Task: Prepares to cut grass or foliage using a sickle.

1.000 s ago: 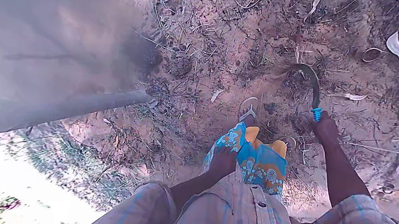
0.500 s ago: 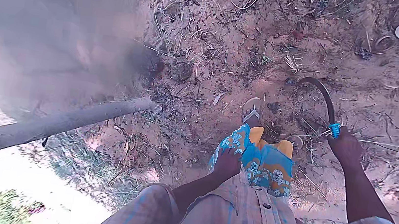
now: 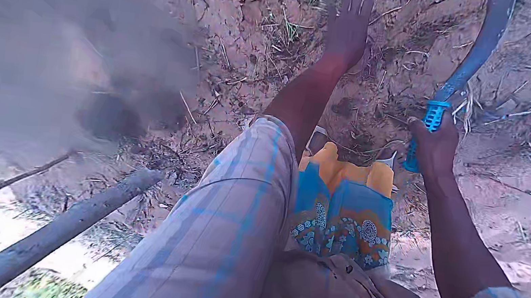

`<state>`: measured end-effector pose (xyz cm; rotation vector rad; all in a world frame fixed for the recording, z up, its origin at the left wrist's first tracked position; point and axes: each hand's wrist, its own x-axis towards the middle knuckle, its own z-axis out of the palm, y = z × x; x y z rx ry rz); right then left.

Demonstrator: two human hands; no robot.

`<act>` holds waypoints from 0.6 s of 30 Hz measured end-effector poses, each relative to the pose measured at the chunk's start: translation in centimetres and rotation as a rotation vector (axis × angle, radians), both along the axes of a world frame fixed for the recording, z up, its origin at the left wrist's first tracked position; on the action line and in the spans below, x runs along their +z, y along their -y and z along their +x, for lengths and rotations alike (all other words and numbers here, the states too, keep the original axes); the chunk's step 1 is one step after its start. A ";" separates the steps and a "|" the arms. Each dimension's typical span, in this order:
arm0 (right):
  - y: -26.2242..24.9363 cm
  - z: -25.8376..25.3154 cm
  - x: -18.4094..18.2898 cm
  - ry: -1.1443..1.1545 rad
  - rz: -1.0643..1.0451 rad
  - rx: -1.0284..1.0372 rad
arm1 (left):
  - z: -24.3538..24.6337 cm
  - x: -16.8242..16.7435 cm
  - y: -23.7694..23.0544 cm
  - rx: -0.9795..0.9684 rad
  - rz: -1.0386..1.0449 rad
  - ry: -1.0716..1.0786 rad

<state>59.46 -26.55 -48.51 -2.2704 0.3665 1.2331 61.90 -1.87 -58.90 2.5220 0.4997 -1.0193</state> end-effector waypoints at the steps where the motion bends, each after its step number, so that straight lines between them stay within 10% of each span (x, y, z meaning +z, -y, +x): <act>1: -1.4 -0.5 -1.2 -0.025 0.025 -0.004 | 0.3 -0.7 -1.0 -0.020 0.032 -0.080; 11: -5.4 -5.2 -3.3 -0.368 -0.011 0.136 | -2.7 1.0 -4.4 0.180 -0.091 -0.378; 18: -1.9 -7.5 3.1 -0.387 -0.037 0.207 | -3.2 2.0 -1.8 0.299 -0.112 -0.414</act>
